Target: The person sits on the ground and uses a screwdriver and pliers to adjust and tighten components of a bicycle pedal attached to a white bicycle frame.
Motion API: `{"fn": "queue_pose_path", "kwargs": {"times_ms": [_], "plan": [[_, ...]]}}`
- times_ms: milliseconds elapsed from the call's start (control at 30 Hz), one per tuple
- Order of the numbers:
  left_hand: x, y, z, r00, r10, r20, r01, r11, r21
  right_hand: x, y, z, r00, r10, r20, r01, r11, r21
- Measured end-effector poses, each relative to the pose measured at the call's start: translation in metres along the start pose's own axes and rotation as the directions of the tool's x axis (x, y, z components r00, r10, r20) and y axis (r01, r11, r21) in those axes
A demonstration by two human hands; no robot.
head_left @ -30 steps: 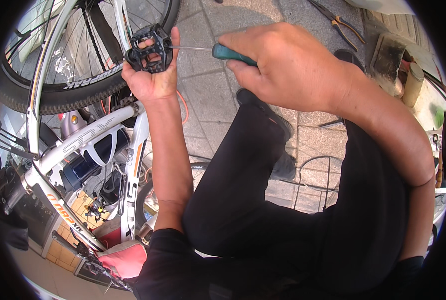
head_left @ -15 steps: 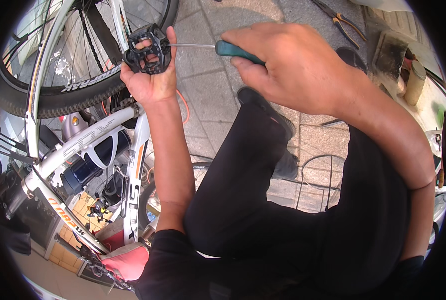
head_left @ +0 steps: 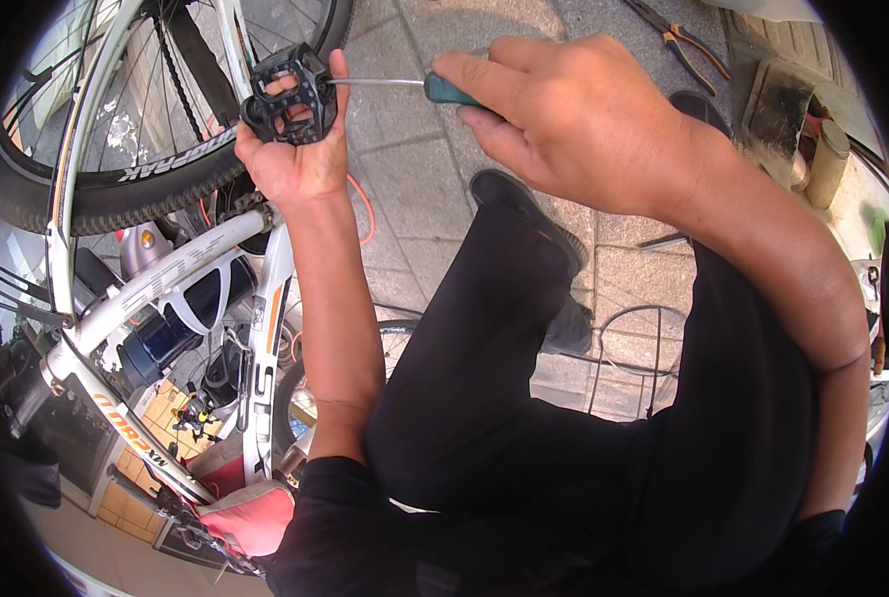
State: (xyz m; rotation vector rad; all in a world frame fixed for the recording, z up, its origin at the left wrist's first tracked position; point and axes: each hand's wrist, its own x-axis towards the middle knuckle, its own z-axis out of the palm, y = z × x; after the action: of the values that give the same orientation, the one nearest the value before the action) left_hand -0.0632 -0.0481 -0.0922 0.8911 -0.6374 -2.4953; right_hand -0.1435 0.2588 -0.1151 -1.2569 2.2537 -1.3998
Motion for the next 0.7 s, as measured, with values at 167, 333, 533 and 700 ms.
{"fn": "queue_pose_path", "kwargs": {"times_ms": [167, 333, 533, 700], "plan": [[0.002, 0.000, -0.001, 1.000, 0.018, -0.002, -0.018, 0.999, 0.027, 0.001, -0.005, -0.004, 1.000, -0.019, 0.018, 0.018, 1.000, 0.018], [0.001, -0.005, 0.003, 1.000, 0.015, -0.013, -0.015, 1.000, 0.016, 0.011, -0.003, -0.007, 0.926, 0.296, 0.234, -0.370, 0.830, 0.416], [-0.003, 0.001, 0.000, 1.000, 0.001, 0.022, -0.001, 1.000, 0.009, 0.024, -0.010, -0.026, 0.796, 0.408, 0.447, -0.603, 0.597, 0.529], [0.001, -0.003, 0.001, 1.000, 0.006, 0.006, -0.006, 1.000, -0.004, 0.003, -0.007, 0.005, 0.963, 0.271, 0.002, -0.251, 0.890, 0.380]]}}
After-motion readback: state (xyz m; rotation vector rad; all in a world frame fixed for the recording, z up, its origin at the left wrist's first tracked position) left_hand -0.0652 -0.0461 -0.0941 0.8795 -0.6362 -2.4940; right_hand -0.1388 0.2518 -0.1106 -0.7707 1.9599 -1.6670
